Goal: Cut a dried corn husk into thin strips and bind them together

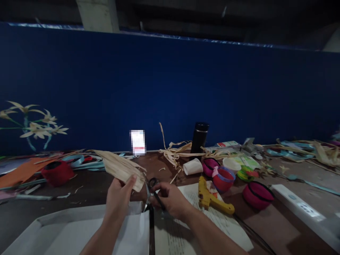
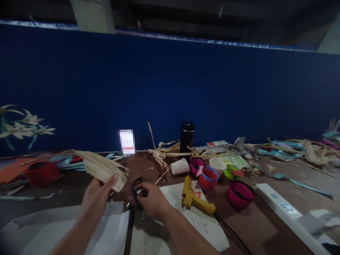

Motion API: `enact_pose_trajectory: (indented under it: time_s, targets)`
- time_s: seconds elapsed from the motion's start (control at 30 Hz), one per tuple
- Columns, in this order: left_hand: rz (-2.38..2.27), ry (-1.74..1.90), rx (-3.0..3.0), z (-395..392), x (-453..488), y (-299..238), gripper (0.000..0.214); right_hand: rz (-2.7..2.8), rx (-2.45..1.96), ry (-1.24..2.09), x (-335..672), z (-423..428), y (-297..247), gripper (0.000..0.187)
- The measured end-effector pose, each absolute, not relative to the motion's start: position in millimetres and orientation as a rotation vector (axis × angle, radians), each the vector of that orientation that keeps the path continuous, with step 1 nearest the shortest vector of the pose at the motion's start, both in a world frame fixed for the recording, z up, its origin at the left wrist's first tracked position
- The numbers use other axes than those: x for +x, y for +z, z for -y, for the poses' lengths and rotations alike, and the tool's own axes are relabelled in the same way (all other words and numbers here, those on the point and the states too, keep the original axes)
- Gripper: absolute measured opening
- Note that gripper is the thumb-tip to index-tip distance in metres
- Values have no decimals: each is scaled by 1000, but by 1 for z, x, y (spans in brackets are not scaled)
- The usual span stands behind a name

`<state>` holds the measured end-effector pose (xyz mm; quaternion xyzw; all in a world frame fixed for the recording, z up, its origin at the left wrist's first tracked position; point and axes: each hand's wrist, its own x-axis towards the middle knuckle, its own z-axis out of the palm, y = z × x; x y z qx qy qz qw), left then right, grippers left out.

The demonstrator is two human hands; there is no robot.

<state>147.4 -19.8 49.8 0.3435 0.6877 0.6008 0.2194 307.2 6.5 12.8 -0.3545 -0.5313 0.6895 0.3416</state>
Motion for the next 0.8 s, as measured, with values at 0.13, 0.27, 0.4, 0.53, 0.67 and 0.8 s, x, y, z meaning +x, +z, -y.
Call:
enact_pose_trajectory:
  time_s: [0.13, 0.27, 0.4, 0.53, 0.67, 0.8]
  targets:
    - [-1999, 1505, 969, 23, 148, 54, 38, 1328, -937, 1807, 307, -4, 21, 44]
    - [-1960, 1540, 961, 24, 149, 57, 38, 1322, -919, 1808, 306, -3, 23, 45]
    - [-1928, 1559, 955, 23, 149, 56, 38, 1308, -880, 1827, 306, -4, 21, 43]
    - [-1889, 1586, 966, 22, 147, 53, 40, 1316, -830, 1833, 307, -4, 20, 41]
    - [-1897, 1554, 998, 22, 144, 51, 41, 1343, -842, 1829, 307, -3, 21, 43]
    - [-1933, 1554, 1006, 21, 142, 49, 43, 1419, -916, 1781, 308, -3, 21, 42]
